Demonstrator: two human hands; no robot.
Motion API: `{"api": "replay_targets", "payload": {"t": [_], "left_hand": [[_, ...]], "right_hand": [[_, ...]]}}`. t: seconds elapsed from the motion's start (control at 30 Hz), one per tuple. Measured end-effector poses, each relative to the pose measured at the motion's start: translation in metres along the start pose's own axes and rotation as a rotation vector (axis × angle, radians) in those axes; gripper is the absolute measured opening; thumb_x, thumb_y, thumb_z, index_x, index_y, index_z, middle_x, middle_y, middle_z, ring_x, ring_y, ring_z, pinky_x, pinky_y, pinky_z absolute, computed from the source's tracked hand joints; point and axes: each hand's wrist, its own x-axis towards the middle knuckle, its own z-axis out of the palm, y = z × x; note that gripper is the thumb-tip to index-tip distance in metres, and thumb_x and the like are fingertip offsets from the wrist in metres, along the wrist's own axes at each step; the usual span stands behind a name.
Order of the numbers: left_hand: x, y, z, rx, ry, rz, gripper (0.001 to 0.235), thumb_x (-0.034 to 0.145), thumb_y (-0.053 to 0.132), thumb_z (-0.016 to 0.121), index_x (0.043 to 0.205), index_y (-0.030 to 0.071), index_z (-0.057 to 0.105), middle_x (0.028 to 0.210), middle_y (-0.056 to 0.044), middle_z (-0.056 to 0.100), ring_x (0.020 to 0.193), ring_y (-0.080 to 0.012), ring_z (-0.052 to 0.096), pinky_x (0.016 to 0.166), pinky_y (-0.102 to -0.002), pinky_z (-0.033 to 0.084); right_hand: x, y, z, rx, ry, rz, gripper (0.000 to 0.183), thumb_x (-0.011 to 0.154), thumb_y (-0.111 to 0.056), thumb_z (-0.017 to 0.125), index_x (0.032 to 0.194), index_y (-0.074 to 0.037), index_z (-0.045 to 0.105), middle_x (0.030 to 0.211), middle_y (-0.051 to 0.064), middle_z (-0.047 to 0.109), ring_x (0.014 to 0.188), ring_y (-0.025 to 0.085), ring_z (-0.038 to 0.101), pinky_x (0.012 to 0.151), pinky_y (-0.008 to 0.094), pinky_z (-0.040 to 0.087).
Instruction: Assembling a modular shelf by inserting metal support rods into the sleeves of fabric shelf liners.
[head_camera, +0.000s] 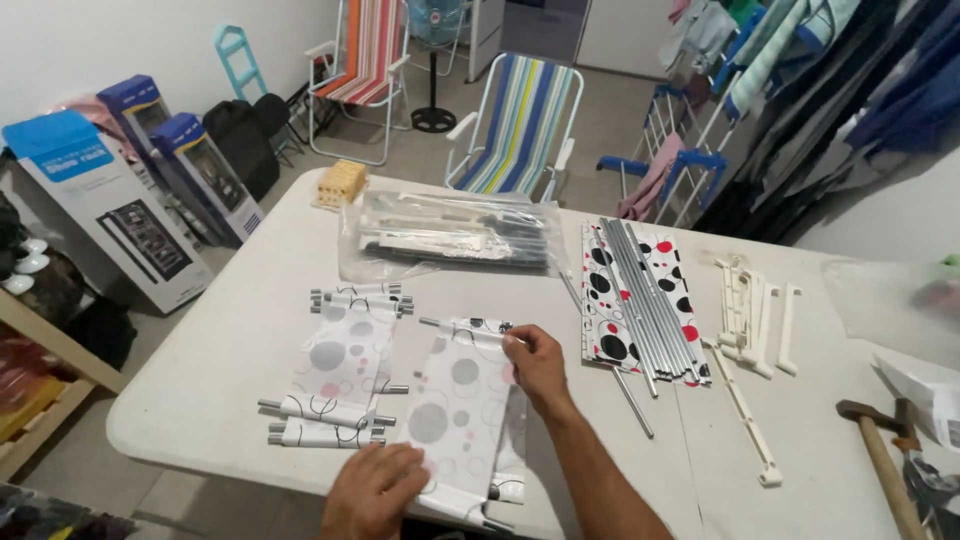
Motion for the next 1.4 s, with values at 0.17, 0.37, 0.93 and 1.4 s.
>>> {"api": "replay_targets", "payload": {"t": [0.17, 0.37, 0.93, 1.4], "left_hand": [[0.033, -0.027, -0.063, 0.14, -0.089, -0.151, 0.048, 0.066, -0.008, 0.068, 0.108, 0.015, 0.074, 0.123, -0.011, 0.073, 0.117, -0.0324, 0.067, 0.104, -0.054, 0.049], [-0.005, -0.095, -0.041, 0.276, -0.315, -0.477, 0.064, 0.058, 0.002, 0.061, 0.118, 0.024, 0.069, 0.146, -0.008, 0.059, 0.138, -0.0302, 0.05, 0.112, -0.056, 0.034], [0.053, 0.038, 0.124, -0.11, -0.483, -0.29, 0.036, 0.081, 0.016, 0.069, 0.116, 0.021, 0.068, 0.147, -0.006, 0.056, 0.144, -0.0299, 0.042, 0.118, -0.07, 0.017], [0.068, 0.082, 0.143, -0.119, -0.479, -0.33, 0.032, 0.09, 0.026, 0.06, 0.119, 0.015, 0.066, 0.15, -0.011, 0.053, 0.145, -0.0308, 0.04, 0.12, -0.062, 0.018]], "right_hand": [[0.033, -0.009, 0.079, 0.083, -0.125, -0.009, 0.014, 0.098, -0.011, 0.066, 0.107, -0.001, 0.069, 0.074, 0.006, 0.059, 0.05, 0.014, 0.047, 0.043, 0.028, 0.037], [0.049, 0.015, 0.117, 0.038, -0.235, 0.116, 0.047, 0.097, -0.017, 0.063, 0.141, -0.005, 0.051, 0.106, 0.014, 0.068, 0.073, 0.021, 0.069, 0.063, 0.032, 0.058], [0.023, 0.046, -0.186, -0.633, 0.309, -0.2, 0.031, 0.096, -0.017, 0.064, 0.125, -0.008, 0.068, 0.114, 0.009, 0.074, 0.099, 0.021, 0.07, 0.087, 0.035, 0.061], [0.036, 0.002, -0.185, -1.153, 0.244, 0.142, 0.025, 0.101, -0.03, 0.063, 0.094, -0.006, 0.063, 0.102, 0.009, 0.066, 0.093, 0.027, 0.063, 0.08, 0.044, 0.053]]}}
